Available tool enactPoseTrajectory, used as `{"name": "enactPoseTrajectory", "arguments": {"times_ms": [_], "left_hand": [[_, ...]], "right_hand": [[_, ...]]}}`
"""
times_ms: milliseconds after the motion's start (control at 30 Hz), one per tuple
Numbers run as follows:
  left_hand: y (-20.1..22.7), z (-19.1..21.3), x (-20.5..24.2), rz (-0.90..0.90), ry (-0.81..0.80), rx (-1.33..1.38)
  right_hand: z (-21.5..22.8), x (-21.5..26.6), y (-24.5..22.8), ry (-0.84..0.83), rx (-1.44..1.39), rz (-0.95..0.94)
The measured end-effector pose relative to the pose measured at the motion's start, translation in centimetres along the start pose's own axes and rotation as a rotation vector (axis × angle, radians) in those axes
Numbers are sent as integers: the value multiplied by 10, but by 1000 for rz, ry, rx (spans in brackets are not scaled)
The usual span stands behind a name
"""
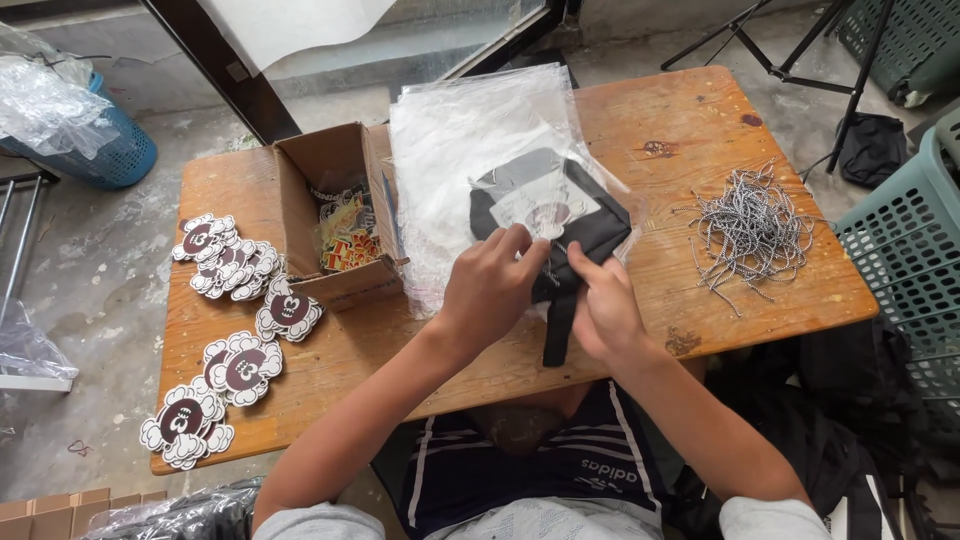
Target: The person attaches a chain-linked accessory to a black pouch, places the pouch inside a clear plastic bag, and then puts the bagged item into a larger shipping bag containing other similar items.
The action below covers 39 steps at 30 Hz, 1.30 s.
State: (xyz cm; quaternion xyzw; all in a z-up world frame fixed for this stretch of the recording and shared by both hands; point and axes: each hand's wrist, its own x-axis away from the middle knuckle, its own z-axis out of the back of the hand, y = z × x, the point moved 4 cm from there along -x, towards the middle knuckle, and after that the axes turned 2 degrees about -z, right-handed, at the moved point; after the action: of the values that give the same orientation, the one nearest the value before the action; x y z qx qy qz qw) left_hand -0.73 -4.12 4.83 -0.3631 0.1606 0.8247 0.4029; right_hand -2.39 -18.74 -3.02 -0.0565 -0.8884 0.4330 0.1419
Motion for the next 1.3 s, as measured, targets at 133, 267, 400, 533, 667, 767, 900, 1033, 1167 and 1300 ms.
{"name": "enactPoseTrajectory", "arguments": {"times_ms": [133, 267, 400, 533, 667, 767, 900, 1033, 1167, 1300], "left_hand": [[8, 8, -5, -28, 34, 47], [13, 9, -7, -84, 84, 23], [16, 9, -5, -114, 116, 45], [7, 8, -3, -73, 135, 96], [4, 7, 2, -45, 163, 100], [-1, 8, 6, -17, 177, 115], [-10, 20, 9, 38, 158, 56], [-3, 29, 20, 63, 114, 55], [-8, 22, 37, 356, -350, -46], [-18, 9, 63, 737, -583, 256]], "right_hand": [[49, -81, 44, -36, -88, -4], [73, -126, 75, -69, -32, 38], [1, -87, 34, -120, -93, 126], [-28, -60, 11, -120, 609, 347], [-37, -69, 12, -181, -99, 119], [25, -137, 52, -214, -188, -41], [-14, -93, 23, -202, -284, -190], [-35, -57, 13, -188, -415, -165], [-7, -58, 22, -264, -472, 31], [32, -80, 45, -177, -339, 50]]}}
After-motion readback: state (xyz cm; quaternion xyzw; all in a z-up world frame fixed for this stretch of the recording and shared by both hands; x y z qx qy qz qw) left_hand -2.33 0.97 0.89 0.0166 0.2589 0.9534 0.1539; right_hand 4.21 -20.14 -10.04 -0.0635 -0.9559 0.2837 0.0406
